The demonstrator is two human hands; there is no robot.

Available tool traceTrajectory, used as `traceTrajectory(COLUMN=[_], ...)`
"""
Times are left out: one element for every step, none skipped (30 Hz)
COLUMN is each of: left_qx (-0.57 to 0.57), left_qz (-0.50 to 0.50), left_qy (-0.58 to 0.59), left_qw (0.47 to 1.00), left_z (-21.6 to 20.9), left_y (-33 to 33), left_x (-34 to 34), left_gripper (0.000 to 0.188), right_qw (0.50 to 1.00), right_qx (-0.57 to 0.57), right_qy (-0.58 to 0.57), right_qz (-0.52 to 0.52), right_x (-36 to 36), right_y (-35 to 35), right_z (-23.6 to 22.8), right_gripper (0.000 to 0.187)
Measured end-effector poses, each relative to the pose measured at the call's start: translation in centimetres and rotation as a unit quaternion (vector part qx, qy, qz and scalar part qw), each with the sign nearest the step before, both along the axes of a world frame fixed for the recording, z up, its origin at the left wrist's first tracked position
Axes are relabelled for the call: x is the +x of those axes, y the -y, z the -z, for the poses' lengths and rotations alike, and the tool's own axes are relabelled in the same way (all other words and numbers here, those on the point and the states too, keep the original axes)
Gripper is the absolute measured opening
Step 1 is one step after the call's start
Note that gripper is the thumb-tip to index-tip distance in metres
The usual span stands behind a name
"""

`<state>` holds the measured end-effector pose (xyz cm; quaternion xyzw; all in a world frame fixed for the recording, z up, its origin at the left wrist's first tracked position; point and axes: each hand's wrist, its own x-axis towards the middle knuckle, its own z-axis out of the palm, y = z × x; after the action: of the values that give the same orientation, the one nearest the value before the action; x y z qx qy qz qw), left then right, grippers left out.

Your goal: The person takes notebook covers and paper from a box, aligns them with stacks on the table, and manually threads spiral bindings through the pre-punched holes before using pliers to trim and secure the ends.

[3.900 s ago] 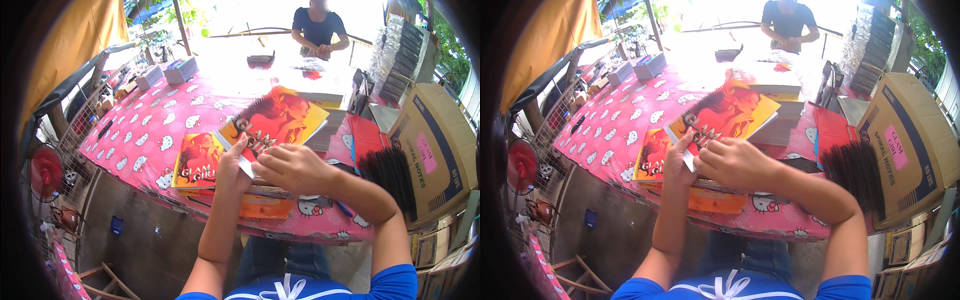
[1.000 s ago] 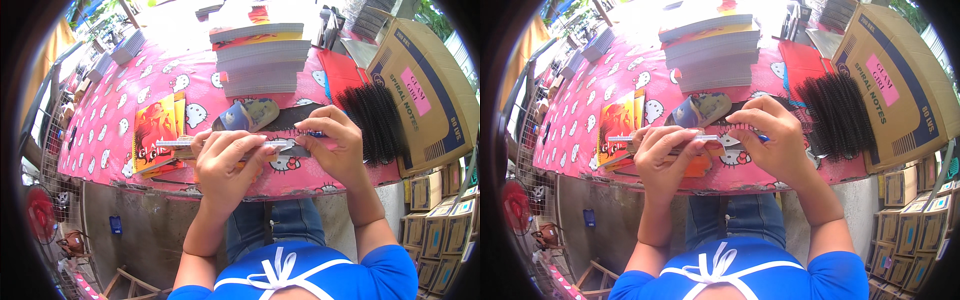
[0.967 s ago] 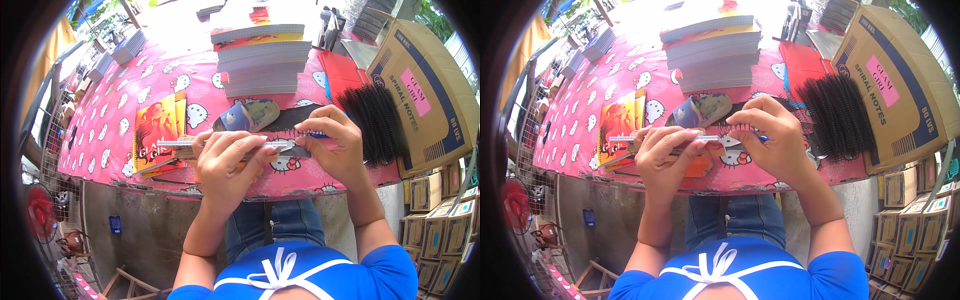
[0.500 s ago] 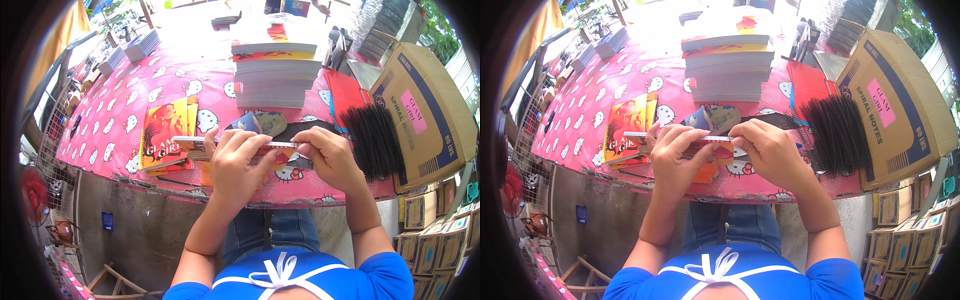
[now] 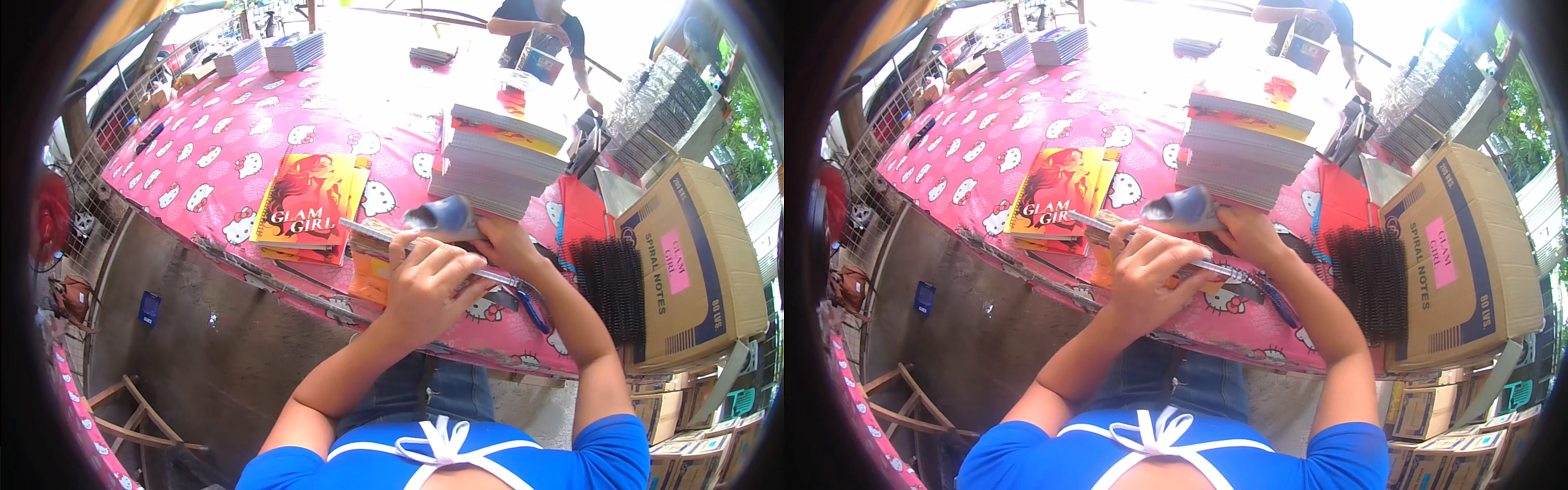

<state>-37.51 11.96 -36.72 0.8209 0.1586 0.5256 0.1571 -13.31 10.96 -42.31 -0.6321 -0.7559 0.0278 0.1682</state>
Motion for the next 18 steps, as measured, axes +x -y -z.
traceTrajectory(left_qx=[-0.013,-0.008,-0.004,0.0,0.001,0.001,0.0,-0.005,-0.007,-0.01,-0.009,-0.012,-0.034,-0.061,-0.087,-0.105,-0.073,-0.039], left_qz=[-0.002,-0.01,-0.019,-0.027,-0.018,-0.012,-0.007,0.007,0.011,0.012,0.007,0.002,0.016,0.034,0.051,0.025,-0.053,-0.137], left_qy=[0.004,0.001,-0.002,-0.005,-0.011,-0.016,-0.021,-0.013,-0.01,-0.007,0.002,-0.024,-0.019,-0.022,-0.024,-0.054,-0.076,-0.087], left_qw=[1.0,1.0,1.0,1.0,1.0,1.0,1.0,1.0,1.0,1.0,1.0,1.0,0.999,0.997,0.995,0.993,0.993,0.986], left_z=[-0.3,-0.4,-0.4,-0.4,-0.4,-0.3,-0.2,-0.4,-0.5,-0.5,-0.5,-0.3,-0.6,-0.9,-1.4,-2.0,-2.3,-2.5], left_y=[0.0,0.0,-0.3,-0.6,-0.8,-1.0,-1.2,-1.2,-1.2,-1.2,-1.4,-1.3,-1.4,-1.3,-1.1,-0.9,-0.7,-0.9], left_x=[0.1,0.0,-0.1,-0.2,-0.1,0.0,0.0,0.2,0.4,0.4,0.4,-0.1,-0.1,-0.2,-0.4,-0.8,-1.4,-2.1], left_gripper=[0.03,0.031,0.033,0.035,0.034,0.034,0.034,0.034,0.033,0.033,0.032,0.033,0.034,0.036,0.038,0.042,0.042,0.041], right_qw=[0.998,0.99,0.978,0.946,0.887,0.769,0.722,0.778,0.866,0.917,0.971,0.907,0.899,0.887,0.937,0.97,0.963,0.886], right_qx=[0.017,0.031,0.045,0.138,0.109,0.072,0.037,0.034,0.017,-0.008,0.016,0.028,0.014,-0.004,0.023,0.046,0.067,0.029], right_qy=[-0.049,-0.102,-0.155,-0.263,-0.448,-0.605,-0.643,-0.605,-0.499,-0.395,-0.216,-0.419,-0.437,-0.462,-0.349,-0.23,-0.241,-0.461], right_qz=[0.045,0.089,0.133,0.127,-0.034,-0.193,-0.252,-0.168,-0.034,0.06,0.101,0.03,0.005,-0.016,0.023,0.065,0.097,0.052], right_x=[0.8,0.8,0.2,0.0,-0.2,-0.3,-0.6,-0.4,0.1,0.4,1.0,1.3,1.1,0.0,-0.2,-0.4,-0.4,-1.6], right_y=[0.4,1.1,1.6,2.6,3.6,4.3,4.9,5.7,6.2,5.8,4.7,5.0,4.9,5.0,4.7,4.2,3.5,3.5], right_z=[-0.1,-0.6,-1.8,-3.6,-5.5,-7.0,-7.3,-7.2,-6.8,-6.7,-6.8,-7.1,-7.0,-6.8,-6.4,-6.2,-5.7,-7.0], right_gripper=[0.037,0.035,0.034,0.027,0.026,0.025,0.025,0.025,0.026,0.026,0.026,0.03,0.032,0.033,0.033,0.034,0.037,0.036])
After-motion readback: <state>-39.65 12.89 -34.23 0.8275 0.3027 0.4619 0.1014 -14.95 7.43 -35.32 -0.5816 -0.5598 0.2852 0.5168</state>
